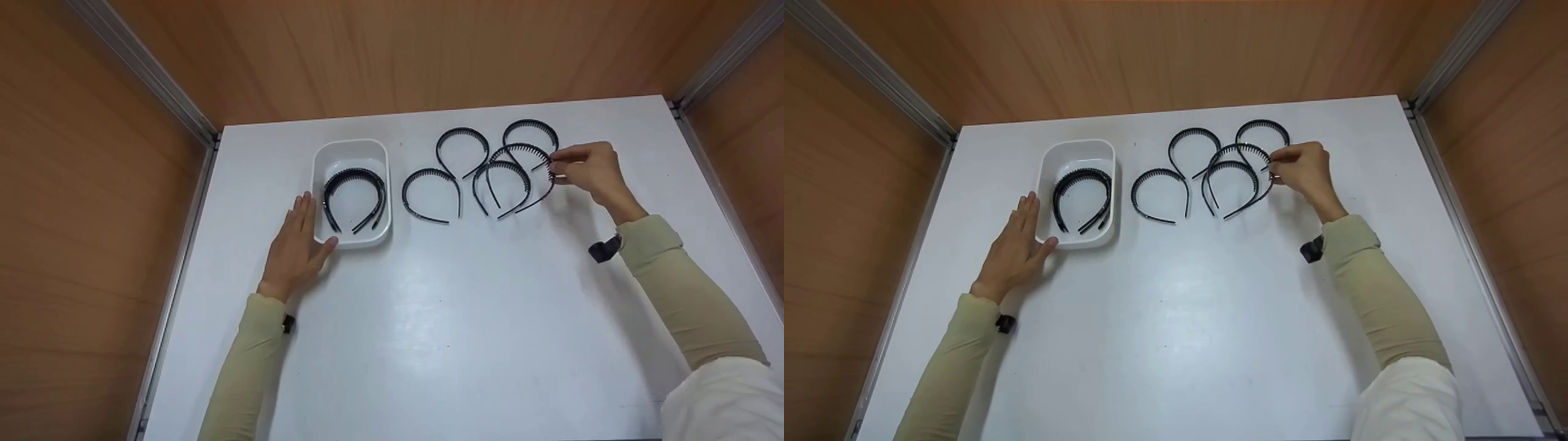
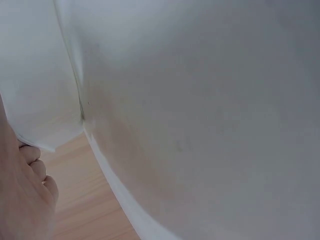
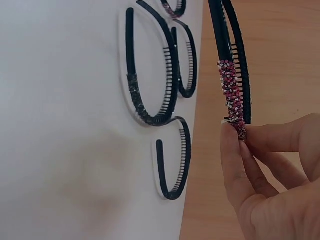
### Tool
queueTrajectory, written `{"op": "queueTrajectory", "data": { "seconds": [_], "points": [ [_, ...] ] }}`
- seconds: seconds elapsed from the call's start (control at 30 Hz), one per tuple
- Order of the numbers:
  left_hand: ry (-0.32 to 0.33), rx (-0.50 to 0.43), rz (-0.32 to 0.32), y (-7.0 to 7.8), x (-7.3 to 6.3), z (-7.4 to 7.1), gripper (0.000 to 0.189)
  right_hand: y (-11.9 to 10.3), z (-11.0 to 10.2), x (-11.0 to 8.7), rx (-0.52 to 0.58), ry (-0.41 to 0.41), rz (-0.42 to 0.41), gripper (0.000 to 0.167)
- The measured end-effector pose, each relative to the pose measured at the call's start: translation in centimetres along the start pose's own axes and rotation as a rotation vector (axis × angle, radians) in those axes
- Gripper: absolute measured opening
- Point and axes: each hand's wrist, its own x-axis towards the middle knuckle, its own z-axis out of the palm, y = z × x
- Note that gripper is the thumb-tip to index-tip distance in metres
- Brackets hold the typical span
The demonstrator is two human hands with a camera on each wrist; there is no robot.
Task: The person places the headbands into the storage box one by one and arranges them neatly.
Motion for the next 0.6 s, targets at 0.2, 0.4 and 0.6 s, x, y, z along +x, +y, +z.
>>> {"op": "queueTrajectory", "data": {
  "seconds": [0.2, 0.4, 0.6],
  "points": [
    [-0.012, -0.001, 0.003, -0.1, 0.0, -0.1, 0.092, -0.5, 0.9, 0.2, 0.007, -0.013, -0.023, 0.03],
    [-0.019, 0.0, 0.001, -0.1, 0.0, -0.2, 0.092, -1.1, 1.8, 0.3, 0.014, -0.025, -0.012, 0.031],
    [-0.02, -0.013, -0.002, -0.2, 0.0, -0.2, 0.092, -1.8, 2.7, 0.1, 0.012, -0.03, -0.041, 0.03]
  ]
}}
